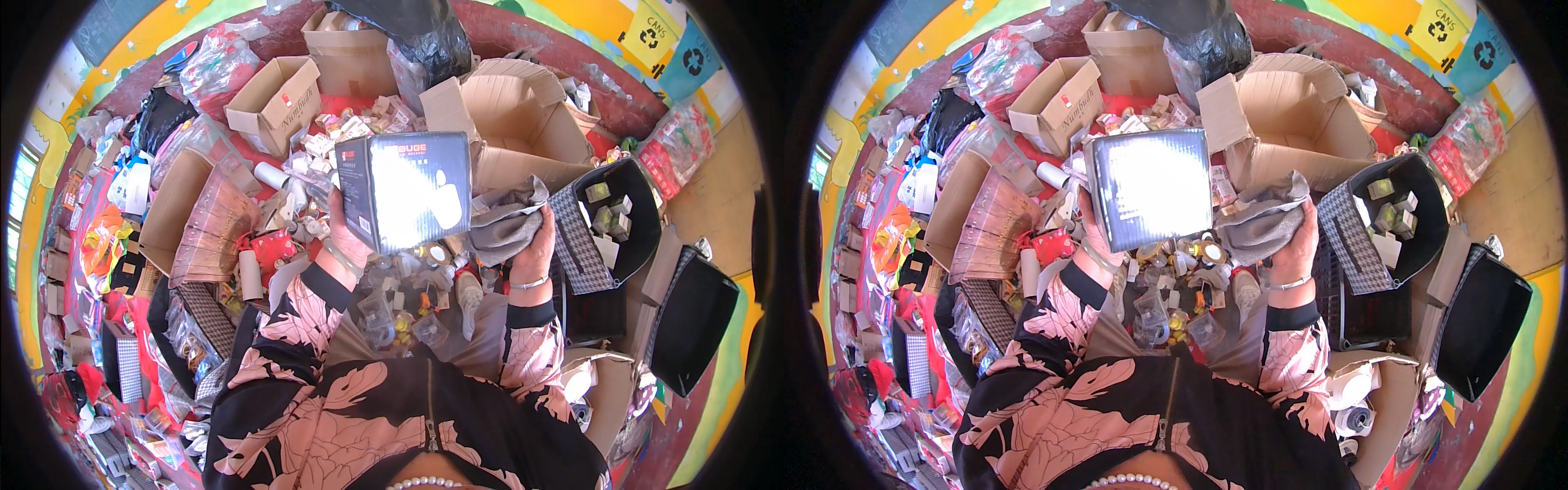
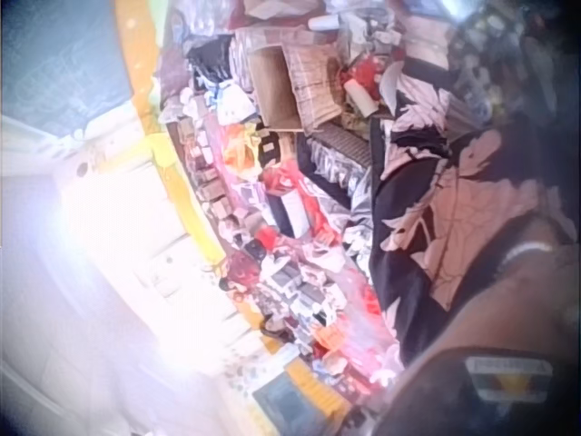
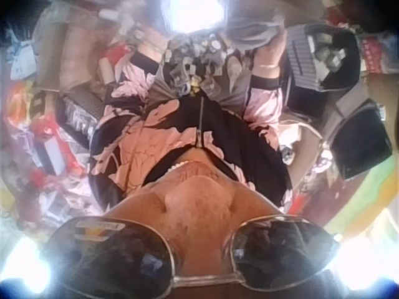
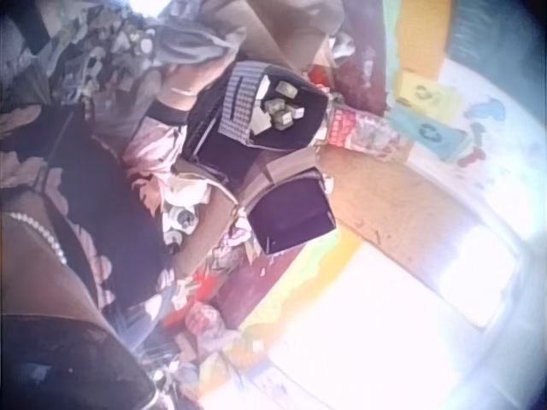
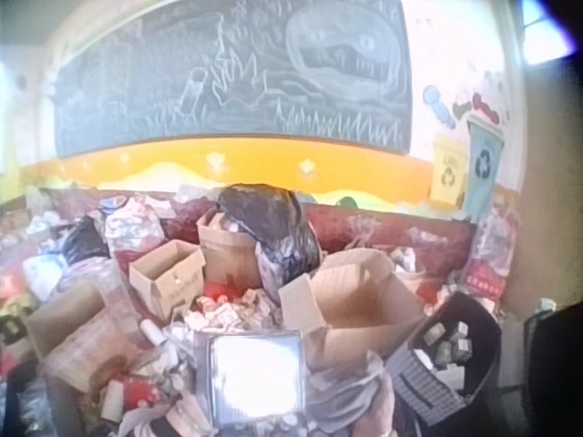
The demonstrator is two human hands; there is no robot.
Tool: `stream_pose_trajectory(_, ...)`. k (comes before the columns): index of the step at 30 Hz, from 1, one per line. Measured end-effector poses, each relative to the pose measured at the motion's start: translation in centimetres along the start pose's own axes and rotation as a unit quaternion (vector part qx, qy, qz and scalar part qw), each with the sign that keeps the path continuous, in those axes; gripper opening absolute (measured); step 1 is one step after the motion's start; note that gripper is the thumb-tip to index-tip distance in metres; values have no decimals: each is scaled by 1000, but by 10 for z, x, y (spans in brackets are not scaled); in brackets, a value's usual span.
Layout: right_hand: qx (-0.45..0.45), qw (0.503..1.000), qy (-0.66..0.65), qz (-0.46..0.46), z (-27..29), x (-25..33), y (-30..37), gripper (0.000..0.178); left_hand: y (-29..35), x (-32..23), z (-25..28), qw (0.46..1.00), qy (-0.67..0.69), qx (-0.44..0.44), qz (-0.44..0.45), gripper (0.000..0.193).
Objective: The person sits on the floor and sorts through various items, including small boxes, bottles, and plastic-wrapped goods. They pick up items, wipe them with a cloth, and place them into different containers or boxes.
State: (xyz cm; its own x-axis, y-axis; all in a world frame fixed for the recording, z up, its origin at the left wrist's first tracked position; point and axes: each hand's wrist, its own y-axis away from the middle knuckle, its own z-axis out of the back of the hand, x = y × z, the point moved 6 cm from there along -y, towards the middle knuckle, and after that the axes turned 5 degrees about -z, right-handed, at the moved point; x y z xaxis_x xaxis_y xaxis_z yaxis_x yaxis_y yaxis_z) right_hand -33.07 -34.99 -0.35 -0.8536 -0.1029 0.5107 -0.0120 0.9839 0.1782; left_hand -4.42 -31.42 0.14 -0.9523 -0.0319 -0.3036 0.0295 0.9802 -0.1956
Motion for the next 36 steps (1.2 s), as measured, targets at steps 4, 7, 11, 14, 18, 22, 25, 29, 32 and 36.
stream_pose_trajectory(4,7,999,5,-53,-8,-15,-18,30,3,-8,14,997,-12,-70,-9,64)
stream_pose_trajectory(7,44,996,10,-78,-20,-29,-19,30,2,-9,16,995,24,-92,13,65)
stream_pose_trajectory(11,46,997,-6,-57,-21,-27,-24,32,0,-14,10,996,-22,-82,-12,65)
stream_pose_trajectory(14,69,997,-28,13,-24,-10,-25,34,0,-18,11,1000,-18,-20,3,74)
stream_pose_trajectory(18,58,992,0,107,-51,5,9,39,-2,-15,16,995,-67,-80,1,57)
stream_pose_trajectory(22,0,975,112,191,-71,7,36,41,0,4,7,990,-57,-109,69,50)
stream_pose_trajectory(25,-59,963,132,228,-73,12,44,41,1,7,13,982,-135,-126,35,52)
stream_pose_trajectory(29,-7,993,18,114,-52,3,22,41,-5,10,0,954,-289,-73,-31,78)
stream_pose_trajectory(32,70,987,136,51,-62,-36,24,49,-7,12,-7,875,-472,-1,-105,101)
stream_pose_trajectory(36,144,969,190,60,-87,-59,38,62,5,2,-21,807,-565,70,-159,107)
